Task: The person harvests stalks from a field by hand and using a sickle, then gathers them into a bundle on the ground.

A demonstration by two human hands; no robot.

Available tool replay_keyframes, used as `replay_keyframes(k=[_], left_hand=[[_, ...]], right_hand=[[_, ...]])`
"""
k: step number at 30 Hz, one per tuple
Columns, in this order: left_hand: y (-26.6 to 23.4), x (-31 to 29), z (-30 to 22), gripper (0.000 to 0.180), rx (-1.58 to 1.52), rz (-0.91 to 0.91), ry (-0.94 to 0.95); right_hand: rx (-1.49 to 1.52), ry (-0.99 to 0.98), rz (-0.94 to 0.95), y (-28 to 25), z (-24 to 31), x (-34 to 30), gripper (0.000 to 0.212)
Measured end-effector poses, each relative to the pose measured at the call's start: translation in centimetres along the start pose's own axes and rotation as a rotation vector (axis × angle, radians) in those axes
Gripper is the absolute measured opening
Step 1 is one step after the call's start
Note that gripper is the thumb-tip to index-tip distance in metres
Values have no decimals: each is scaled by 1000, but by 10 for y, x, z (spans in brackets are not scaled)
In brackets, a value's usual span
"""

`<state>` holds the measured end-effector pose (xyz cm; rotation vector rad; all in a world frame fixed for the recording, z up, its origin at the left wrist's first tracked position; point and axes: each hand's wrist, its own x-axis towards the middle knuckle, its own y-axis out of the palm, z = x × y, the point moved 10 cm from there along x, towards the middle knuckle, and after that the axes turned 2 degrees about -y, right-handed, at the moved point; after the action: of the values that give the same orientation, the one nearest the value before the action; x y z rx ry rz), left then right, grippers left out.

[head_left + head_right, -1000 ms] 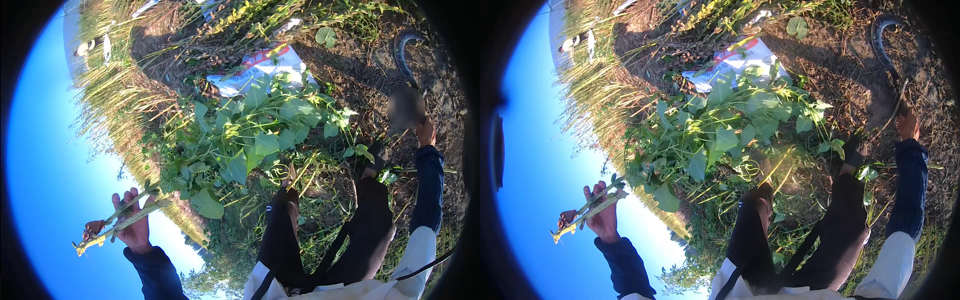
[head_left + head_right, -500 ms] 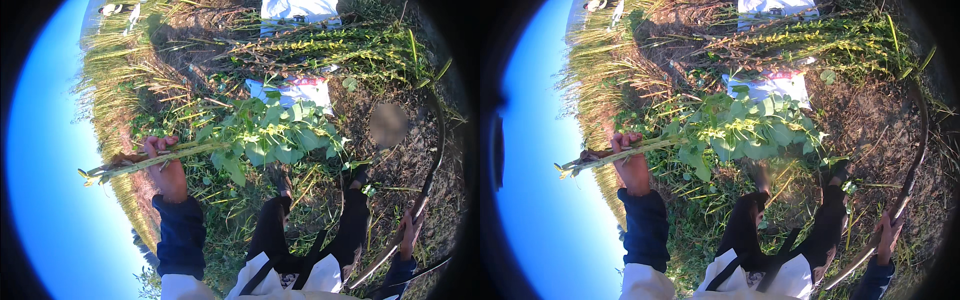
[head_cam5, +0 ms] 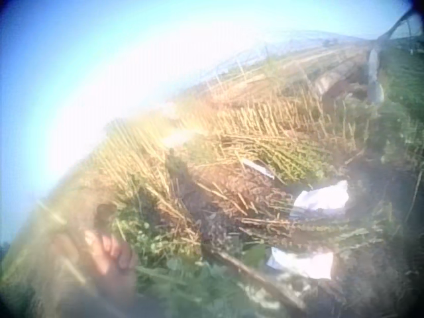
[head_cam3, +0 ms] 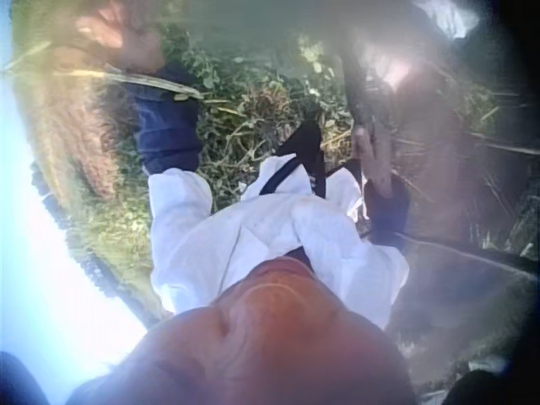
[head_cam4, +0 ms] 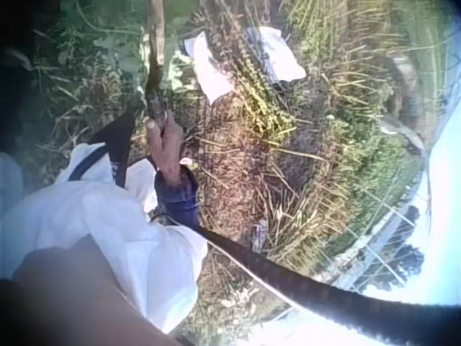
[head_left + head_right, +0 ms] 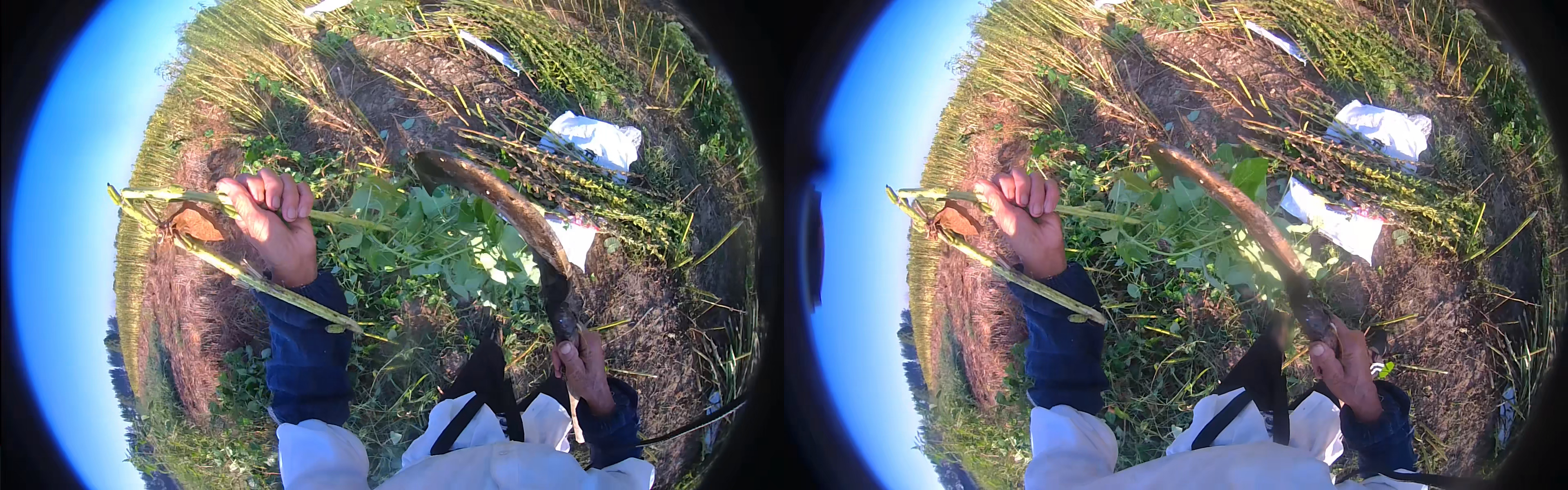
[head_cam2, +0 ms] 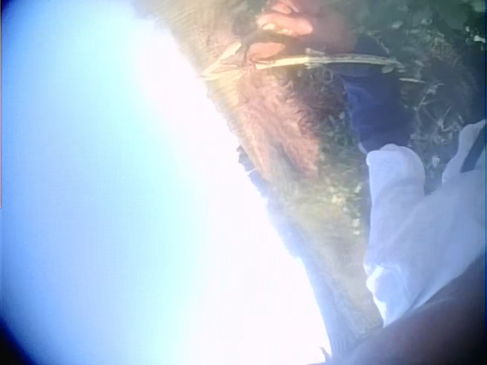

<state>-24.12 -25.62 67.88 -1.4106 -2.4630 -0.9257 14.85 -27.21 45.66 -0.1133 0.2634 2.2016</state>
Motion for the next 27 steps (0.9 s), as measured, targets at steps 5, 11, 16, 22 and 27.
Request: replay_keyframes(k=[5, 11, 16, 22, 27], left_hand=[[-56, 17, -92, 46, -60, -25, 55], [-112, 30, -166, 46, -49, -29, 116], [-148, 38, -188, 46, -98, 45, 53], [-158, 50, -197, 46, -57, 9, 69], [-180, 51, -184, 44, -113, -90, 2]], right_hand=[[-159, -67, 229, 119, 68, 52, 40], [-268, -64, 450, 203, 70, 85, 38], [-415, -66, 562, 223, 55, 104, 39], [-530, -42, 662, 236, 65, 145, 42], [-427, -108, 649, 189, 31, 156, 34]])
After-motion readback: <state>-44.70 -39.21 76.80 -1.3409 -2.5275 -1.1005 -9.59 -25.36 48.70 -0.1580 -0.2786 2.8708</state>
